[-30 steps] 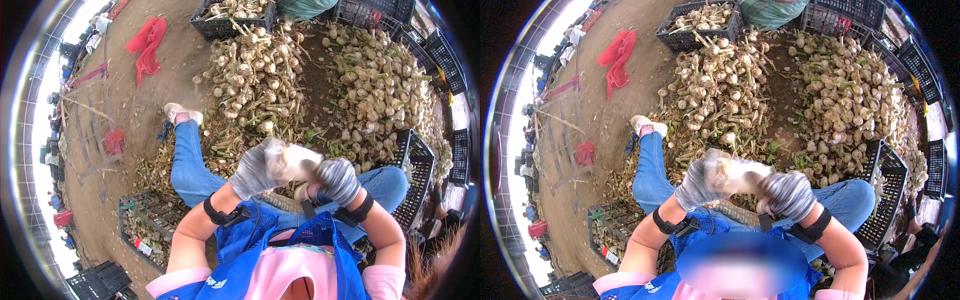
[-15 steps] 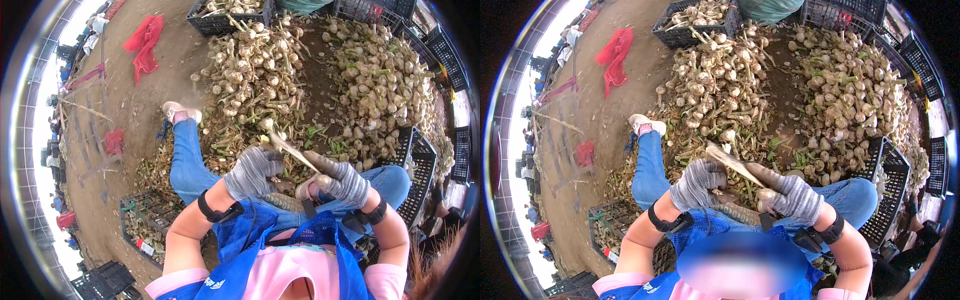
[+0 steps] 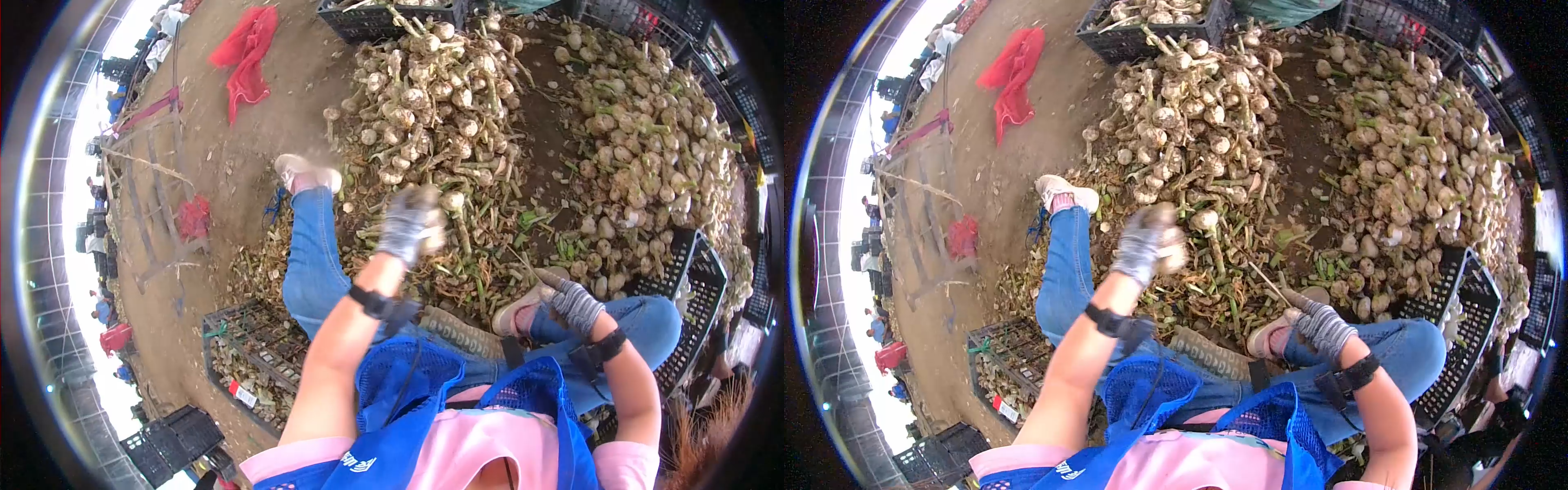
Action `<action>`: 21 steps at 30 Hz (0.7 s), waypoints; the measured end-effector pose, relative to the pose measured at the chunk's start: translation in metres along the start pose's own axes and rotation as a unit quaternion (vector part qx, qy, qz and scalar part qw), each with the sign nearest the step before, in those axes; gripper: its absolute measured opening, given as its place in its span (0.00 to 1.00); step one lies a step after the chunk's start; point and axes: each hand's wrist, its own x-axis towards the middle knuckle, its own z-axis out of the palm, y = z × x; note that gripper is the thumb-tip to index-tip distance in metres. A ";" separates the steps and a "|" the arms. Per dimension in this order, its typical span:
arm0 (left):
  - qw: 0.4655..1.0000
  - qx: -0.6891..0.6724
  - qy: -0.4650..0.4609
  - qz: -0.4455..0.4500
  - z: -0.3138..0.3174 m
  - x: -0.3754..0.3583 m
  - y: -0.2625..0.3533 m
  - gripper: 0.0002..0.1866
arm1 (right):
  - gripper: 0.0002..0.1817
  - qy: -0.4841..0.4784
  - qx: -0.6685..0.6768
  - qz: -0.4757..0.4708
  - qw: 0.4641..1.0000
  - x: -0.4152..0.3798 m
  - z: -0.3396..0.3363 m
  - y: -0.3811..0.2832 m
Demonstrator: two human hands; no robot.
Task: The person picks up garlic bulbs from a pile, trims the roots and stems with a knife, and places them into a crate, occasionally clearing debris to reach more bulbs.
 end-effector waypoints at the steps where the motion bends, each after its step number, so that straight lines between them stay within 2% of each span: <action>1: 0.999 -0.008 -0.031 0.040 0.041 0.010 -0.001 0.11 | 0.25 -0.003 0.015 0.015 1.000 0.008 0.005 -0.005; 3: 0.994 0.012 -0.071 0.088 0.096 0.020 0.001 0.14 | 0.25 -0.018 0.017 0.024 0.999 0.018 0.010 -0.010; 6: 0.984 0.142 -0.099 0.048 0.112 0.040 0.005 0.28 | 0.25 -0.021 0.066 0.050 0.996 0.021 0.007 -0.022; 8: 0.950 0.290 0.053 0.098 0.087 0.071 -0.004 0.34 | 0.25 -0.019 0.084 0.052 0.995 0.030 0.002 -0.021; 11: 0.935 0.182 0.302 -0.012 -0.025 0.114 -0.031 0.27 | 0.25 -0.015 0.079 0.045 0.996 0.051 -0.003 -0.002; 12: 0.902 0.197 0.364 -0.121 -0.085 0.144 -0.054 0.28 | 0.25 -0.019 0.081 0.052 0.995 0.055 -0.002 -0.002; 14: 0.846 0.206 0.441 -0.220 -0.120 0.157 -0.063 0.27 | 0.25 -0.026 0.082 0.067 0.994 0.058 0.001 -0.010; 18: 0.819 0.212 0.418 -0.332 -0.160 0.188 -0.089 0.22 | 0.25 -0.041 0.016 0.052 0.998 0.063 0.004 -0.016; 19: 0.823 0.226 0.398 -0.336 -0.172 0.192 -0.098 0.19 | 0.25 -0.045 0.038 0.084 0.995 0.060 0.002 -0.023; 21: 0.839 0.258 0.355 -0.322 -0.167 0.186 -0.090 0.15 | 0.26 -0.029 0.011 0.050 0.998 0.059 -0.001 -0.021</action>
